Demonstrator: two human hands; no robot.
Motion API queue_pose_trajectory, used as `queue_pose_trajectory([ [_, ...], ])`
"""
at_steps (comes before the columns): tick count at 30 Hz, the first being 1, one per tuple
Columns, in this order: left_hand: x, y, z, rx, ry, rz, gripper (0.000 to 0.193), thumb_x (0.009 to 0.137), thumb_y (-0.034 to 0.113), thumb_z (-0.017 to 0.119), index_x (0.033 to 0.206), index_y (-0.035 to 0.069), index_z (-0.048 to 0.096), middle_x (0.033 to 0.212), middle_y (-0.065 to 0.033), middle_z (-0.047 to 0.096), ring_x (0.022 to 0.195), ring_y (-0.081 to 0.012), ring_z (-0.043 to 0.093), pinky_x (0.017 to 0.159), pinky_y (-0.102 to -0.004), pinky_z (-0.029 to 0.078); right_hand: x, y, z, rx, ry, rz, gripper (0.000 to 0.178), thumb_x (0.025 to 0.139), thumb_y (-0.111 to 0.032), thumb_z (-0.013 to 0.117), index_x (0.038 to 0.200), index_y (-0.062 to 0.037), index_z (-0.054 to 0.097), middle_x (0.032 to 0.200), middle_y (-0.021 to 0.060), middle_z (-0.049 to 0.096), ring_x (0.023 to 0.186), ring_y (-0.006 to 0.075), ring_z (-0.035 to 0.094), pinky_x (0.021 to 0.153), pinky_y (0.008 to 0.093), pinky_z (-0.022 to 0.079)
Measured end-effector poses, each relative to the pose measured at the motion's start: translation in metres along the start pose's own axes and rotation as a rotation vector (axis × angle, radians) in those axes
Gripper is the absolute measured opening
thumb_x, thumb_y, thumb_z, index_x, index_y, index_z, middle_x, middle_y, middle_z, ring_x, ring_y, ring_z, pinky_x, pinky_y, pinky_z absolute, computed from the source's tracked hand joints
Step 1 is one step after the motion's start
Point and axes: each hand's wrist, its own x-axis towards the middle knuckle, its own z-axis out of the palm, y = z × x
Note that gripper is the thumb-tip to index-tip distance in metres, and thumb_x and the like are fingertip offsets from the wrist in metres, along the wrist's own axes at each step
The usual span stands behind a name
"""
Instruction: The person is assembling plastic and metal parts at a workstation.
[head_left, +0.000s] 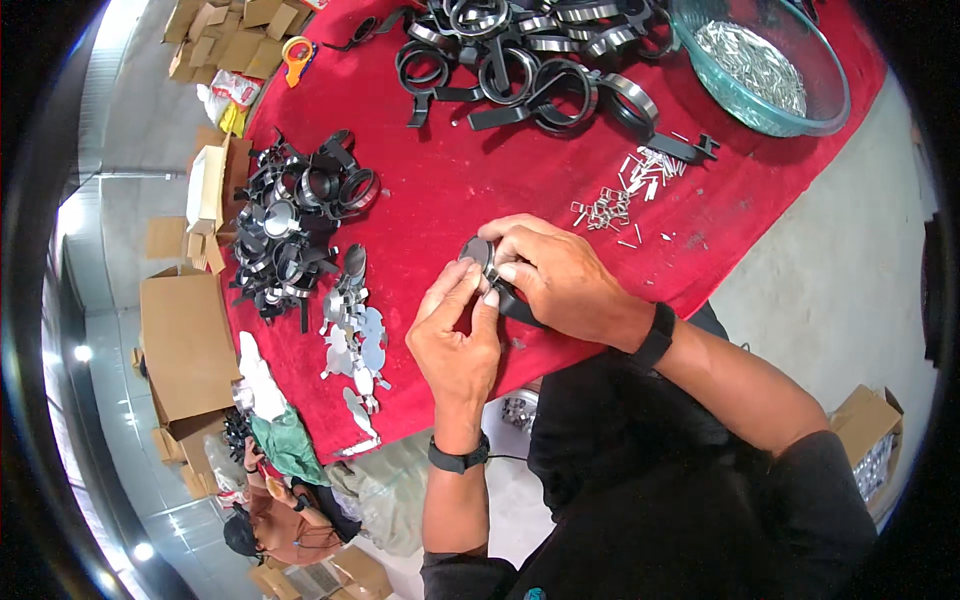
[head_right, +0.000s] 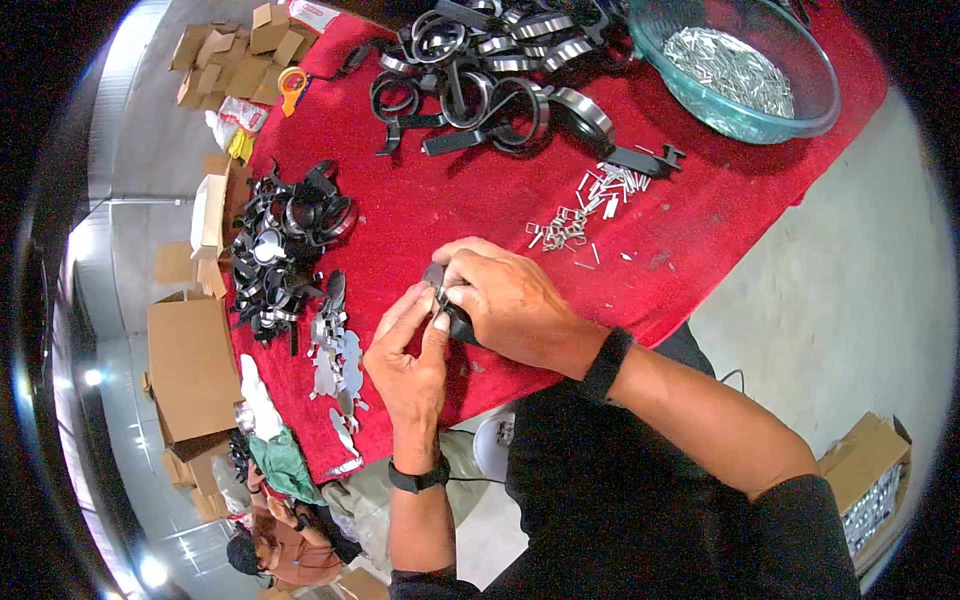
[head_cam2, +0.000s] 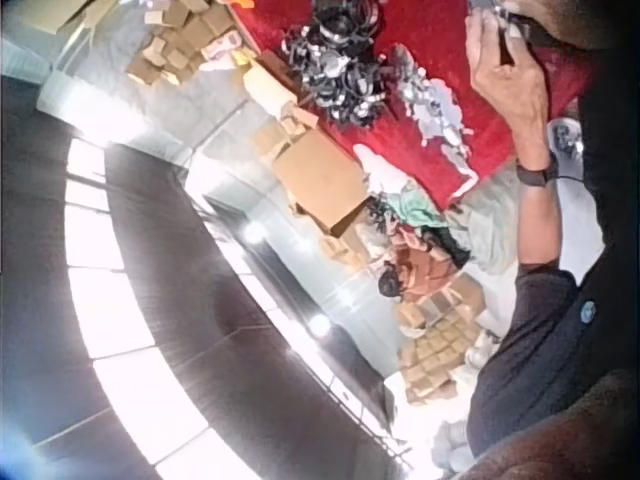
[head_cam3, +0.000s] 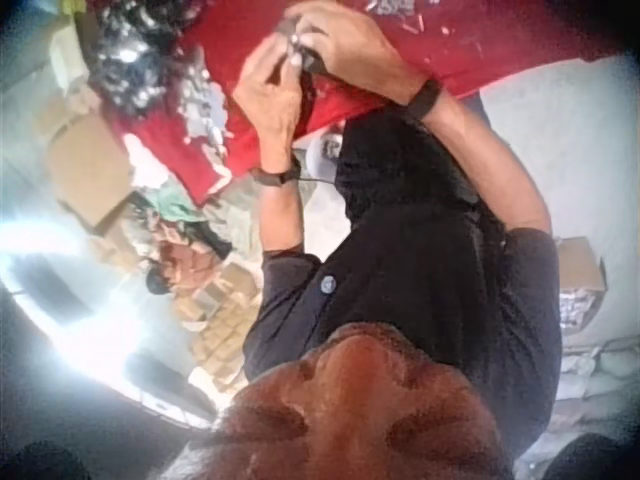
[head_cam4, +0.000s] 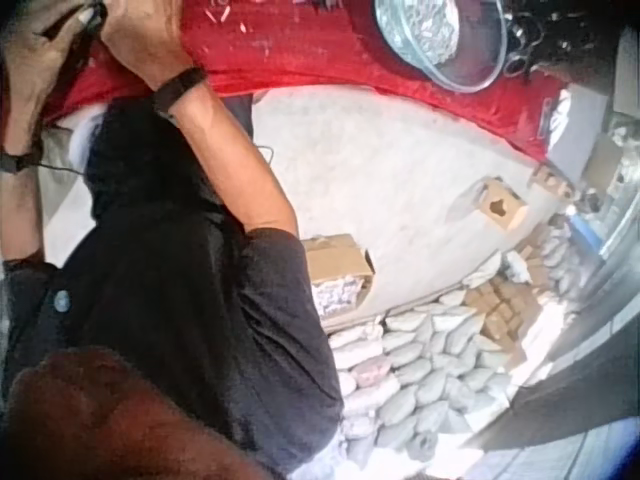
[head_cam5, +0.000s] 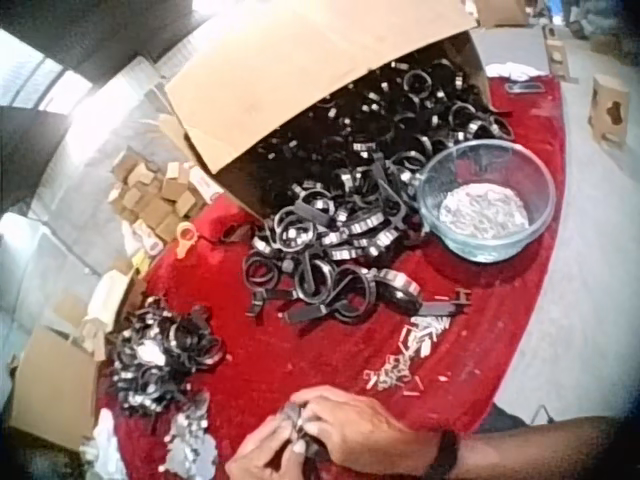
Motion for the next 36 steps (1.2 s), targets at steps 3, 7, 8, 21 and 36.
queue_pose_trajectory([
  [3,0.001,-0.003,0.0,-0.053,-0.011,-0.006,0.029,0.091,0.001,0.078,0.119,-0.004,0.082,0.126,-0.0235,0.078,0.125,-0.038,0.074,0.112,-0.0442,0.055,0.002,-0.006,-0.004,-0.013,-0.039,0.055,0.012,0.098,-0.01,0.064,0.099,0.002,0.067,0.127,0.0246,0.072,0.114,0.0432,0.071,0.098,0.0492,0.057],
  [7,0.005,-0.012,-0.006,-0.097,-0.093,0.036,0.033,0.091,0.001,0.079,0.123,-0.003,0.081,0.131,-0.0217,0.078,0.126,-0.0309,0.072,0.114,-0.0402,0.053,0.003,-0.009,-0.006,-0.02,-0.053,0.053,0.012,0.098,-0.008,0.063,0.1,0.0027,0.067,0.127,0.0249,0.072,0.115,0.0436,0.071,0.099,0.0492,0.056],
  [8,0.006,-0.011,-0.007,-0.101,-0.086,0.038,0.033,0.091,0.001,0.079,0.123,-0.003,0.081,0.131,-0.0217,0.078,0.126,-0.0309,0.072,0.114,-0.0402,0.053,0.004,-0.009,-0.007,-0.02,-0.052,0.045,0.012,0.098,-0.008,0.063,0.1,0.0028,0.068,0.127,0.0251,0.072,0.115,0.0436,0.071,0.1,0.0492,0.056],
  [21,0.008,0.0,0.002,-0.013,-0.02,0.006,0.029,0.087,0.003,0.076,0.114,-0.003,0.083,0.122,-0.0215,0.079,0.12,-0.038,0.075,0.109,-0.0446,0.057,0.002,-0.009,-0.006,-0.095,-0.06,0.027,0.013,0.096,-0.01,0.066,0.099,0.0029,0.068,0.129,0.0258,0.072,0.12,0.0423,0.07,0.103,0.0482,0.055],
  [36,0.007,-0.003,0.008,-0.103,0.025,-0.061,0.031,0.085,-0.001,0.076,0.116,-0.004,0.083,0.125,-0.0214,0.079,0.124,-0.035,0.074,0.108,-0.0418,0.058,-0.01,-0.011,-0.006,-0.079,0.023,-0.151,0.017,0.091,0.006,0.068,0.105,0.0066,0.075,0.128,0.0223,0.073,0.112,0.0375,0.074,0.099,0.0424,0.06],
])
